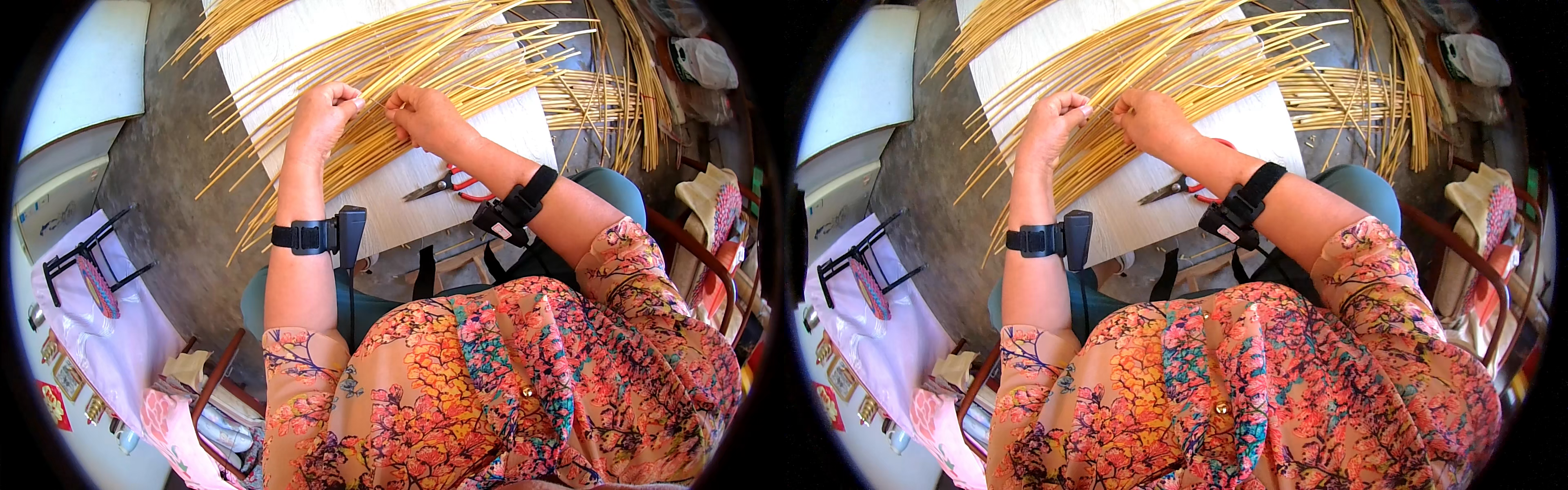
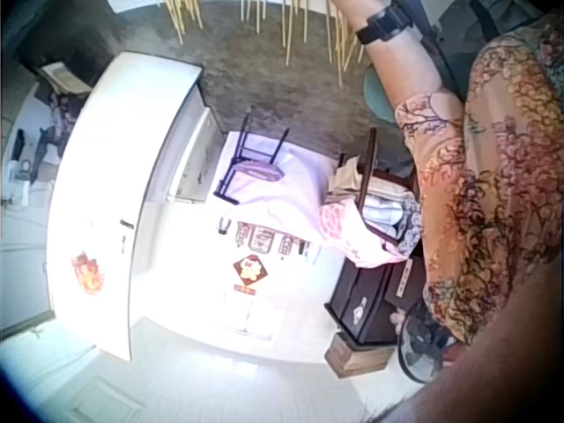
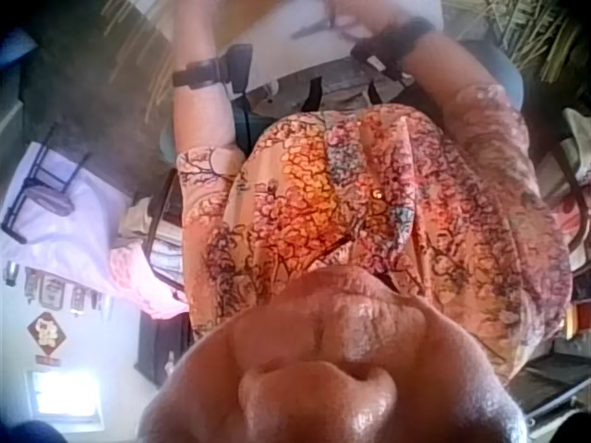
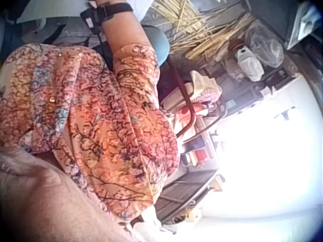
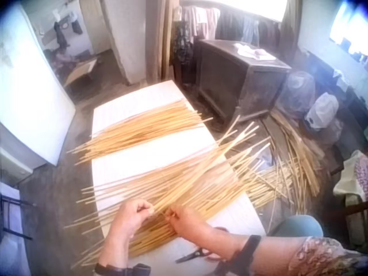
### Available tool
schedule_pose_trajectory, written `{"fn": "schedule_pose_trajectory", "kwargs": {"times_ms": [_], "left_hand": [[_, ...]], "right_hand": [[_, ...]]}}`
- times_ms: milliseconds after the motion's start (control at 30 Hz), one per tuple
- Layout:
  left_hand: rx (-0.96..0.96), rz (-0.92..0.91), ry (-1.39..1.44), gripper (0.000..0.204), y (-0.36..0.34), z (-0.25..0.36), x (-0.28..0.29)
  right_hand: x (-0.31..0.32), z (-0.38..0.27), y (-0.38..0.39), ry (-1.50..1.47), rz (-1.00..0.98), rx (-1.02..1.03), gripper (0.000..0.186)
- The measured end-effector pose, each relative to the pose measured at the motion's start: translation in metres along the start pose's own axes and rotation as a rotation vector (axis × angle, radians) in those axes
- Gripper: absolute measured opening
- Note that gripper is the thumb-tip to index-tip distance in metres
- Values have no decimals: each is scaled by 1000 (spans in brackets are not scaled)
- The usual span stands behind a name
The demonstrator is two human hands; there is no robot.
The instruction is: The person prepares thin wooden strips by cutting a string with shears and then manually ties the strips together with white thread while sitting at a table.
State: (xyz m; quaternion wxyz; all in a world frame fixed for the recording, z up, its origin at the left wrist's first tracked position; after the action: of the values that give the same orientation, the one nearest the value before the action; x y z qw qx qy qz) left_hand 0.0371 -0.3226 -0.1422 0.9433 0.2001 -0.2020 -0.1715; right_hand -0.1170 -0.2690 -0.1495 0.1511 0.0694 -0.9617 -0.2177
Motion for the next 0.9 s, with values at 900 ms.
{"fn": "schedule_pose_trajectory", "kwargs": {"times_ms": [900], "left_hand": [[-47,0,-93,6,-1,-6,-4]], "right_hand": [[0,1,1,68,46,-1,14]]}}
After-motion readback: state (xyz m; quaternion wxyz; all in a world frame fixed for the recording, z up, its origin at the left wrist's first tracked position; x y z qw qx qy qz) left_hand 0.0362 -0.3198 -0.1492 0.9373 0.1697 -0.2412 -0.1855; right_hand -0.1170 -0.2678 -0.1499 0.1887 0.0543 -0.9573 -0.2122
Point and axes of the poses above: each hand's wrist, its own y-axis away from the middle knuckle, its own x-axis out of the back of the hand, z = x × y, the point moved 4 cm from there along -y, towards the middle knuckle, and after that the axes turned 2 degrees about x, right-handed, at the moved point
